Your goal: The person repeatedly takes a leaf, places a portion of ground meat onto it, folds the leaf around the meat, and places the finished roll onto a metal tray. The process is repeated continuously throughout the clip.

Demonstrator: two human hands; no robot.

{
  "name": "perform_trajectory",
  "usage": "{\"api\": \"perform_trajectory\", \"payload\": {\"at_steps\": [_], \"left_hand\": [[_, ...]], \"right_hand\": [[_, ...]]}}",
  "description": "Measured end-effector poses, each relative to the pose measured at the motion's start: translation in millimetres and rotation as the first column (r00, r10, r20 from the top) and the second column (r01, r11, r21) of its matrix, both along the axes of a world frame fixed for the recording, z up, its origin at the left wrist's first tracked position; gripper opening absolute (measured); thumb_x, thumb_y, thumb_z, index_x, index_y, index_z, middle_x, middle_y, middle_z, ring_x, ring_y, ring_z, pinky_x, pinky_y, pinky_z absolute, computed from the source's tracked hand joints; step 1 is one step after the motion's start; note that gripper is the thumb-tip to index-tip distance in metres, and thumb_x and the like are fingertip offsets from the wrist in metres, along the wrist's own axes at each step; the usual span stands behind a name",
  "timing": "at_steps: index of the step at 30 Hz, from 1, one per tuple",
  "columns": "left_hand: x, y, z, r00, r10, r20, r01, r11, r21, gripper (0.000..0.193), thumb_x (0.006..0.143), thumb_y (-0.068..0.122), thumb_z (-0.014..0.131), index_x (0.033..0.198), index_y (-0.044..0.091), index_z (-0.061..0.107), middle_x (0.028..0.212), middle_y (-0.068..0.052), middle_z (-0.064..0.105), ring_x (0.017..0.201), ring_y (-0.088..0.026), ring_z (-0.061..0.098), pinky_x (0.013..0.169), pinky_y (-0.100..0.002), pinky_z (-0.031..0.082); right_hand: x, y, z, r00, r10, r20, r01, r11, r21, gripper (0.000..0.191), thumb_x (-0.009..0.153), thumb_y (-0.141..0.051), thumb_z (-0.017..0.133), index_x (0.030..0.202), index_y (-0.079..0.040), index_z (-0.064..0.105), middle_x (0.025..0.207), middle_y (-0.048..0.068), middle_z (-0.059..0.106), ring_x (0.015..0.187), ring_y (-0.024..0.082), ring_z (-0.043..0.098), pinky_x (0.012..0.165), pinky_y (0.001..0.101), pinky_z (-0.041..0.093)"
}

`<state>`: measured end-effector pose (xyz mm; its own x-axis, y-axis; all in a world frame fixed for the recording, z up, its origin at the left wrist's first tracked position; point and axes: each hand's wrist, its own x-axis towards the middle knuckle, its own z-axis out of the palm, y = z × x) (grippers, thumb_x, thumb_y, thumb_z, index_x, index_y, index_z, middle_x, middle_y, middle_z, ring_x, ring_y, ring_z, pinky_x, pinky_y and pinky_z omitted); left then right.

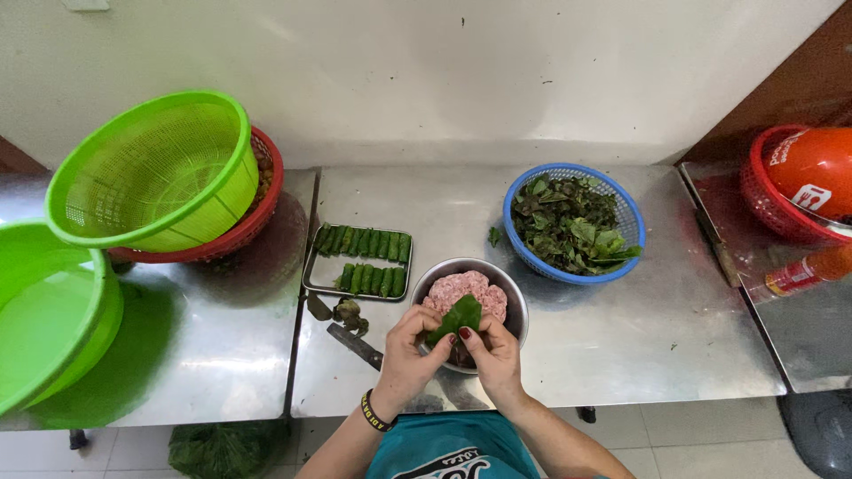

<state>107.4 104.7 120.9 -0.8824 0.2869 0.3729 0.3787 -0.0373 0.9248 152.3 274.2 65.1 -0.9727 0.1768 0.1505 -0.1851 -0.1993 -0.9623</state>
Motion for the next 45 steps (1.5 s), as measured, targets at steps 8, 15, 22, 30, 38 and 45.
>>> {"api": "perform_trajectory", "payload": {"at_steps": [8,15,22,30,38,45], "left_hand": [[-2.2,5.9,-3.2,0.936,-0.136,0.324,0.085,0.983,0.165,0.019,0.084,0.006,0.080,0.091,0.001,0.063,0.095,-0.004,0.060,0.085,-0.010,0.058,0.074,-0.023,0.050],[-5.1,-6.4,-7.1,0.982,-0.144,0.125,0.137,0.989,0.064,0.018,0.083,0.003,0.080,0.091,0.000,0.063,0.098,-0.004,0.060,0.090,-0.011,0.060,0.080,-0.024,0.049],[-11.2,-2.5,-13.3,0.977,-0.148,0.155,0.130,0.984,0.123,0.022,0.085,0.003,0.082,0.086,0.001,0.060,0.097,-0.005,0.060,0.088,-0.011,0.057,0.077,-0.025,0.048],[-7.2,1.8,-9.7,0.814,-0.239,0.530,0.128,0.963,0.237,0.026,0.082,0.007,0.078,0.102,0.007,0.062,0.095,-0.004,0.064,0.085,-0.011,0.063,0.073,-0.024,0.055],[-6.1,-4.3,-11.3,0.981,-0.140,0.133,0.132,0.989,0.069,0.024,0.082,-0.001,0.077,0.099,0.003,0.060,0.102,-0.006,0.063,0.095,-0.012,0.063,0.082,-0.027,0.053],[-9.8,-9.7,-11.7,0.980,-0.200,0.020,0.198,0.977,0.072,0.019,0.087,-0.006,0.072,0.102,0.001,0.061,0.109,-0.007,0.061,0.103,-0.015,0.061,0.092,-0.027,0.051]], "right_hand": [[1.7,-3.2,8.7,0.985,-0.033,-0.167,0.051,0.993,0.105,0.004,0.100,-0.005,0.062,0.099,-0.003,0.058,0.103,0.000,0.060,0.092,0.008,0.059,0.083,0.0235,0.051],[-1.4,2.6,-3.2,0.998,0.035,0.052,-0.031,0.997,-0.075,0.006,0.102,-0.008,0.063,0.099,-0.004,0.060,0.089,0.001,0.063,0.074,0.006,0.059,0.066,0.0230,0.050],[1.2,-3.2,-6.6,0.992,-0.045,0.119,0.055,0.995,-0.083,0.005,0.101,-0.008,0.061,0.097,-0.004,0.059,0.087,0.003,0.067,0.073,0.007,0.060,0.064,0.0240,0.051],[2.0,-4.1,-0.4,0.988,-0.032,-0.149,0.031,0.999,-0.010,0.004,0.101,-0.005,0.060,0.098,-0.003,0.058,0.105,0.002,0.061,0.091,0.008,0.061,0.081,0.0237,0.053],[-4.1,0.4,-3.9,0.992,0.040,0.123,-0.024,0.991,-0.133,0.006,0.100,-0.007,0.063,0.099,-0.004,0.059,0.100,0.005,0.063,0.084,0.010,0.061,0.072,0.0249,0.051],[-4.4,1.6,-6.1,0.972,0.191,0.139,-0.147,0.950,-0.275,0.011,0.106,-0.010,0.067,0.105,-0.002,0.060,0.093,0.010,0.061,0.079,0.013,0.057,0.070,0.0260,0.048]]}}
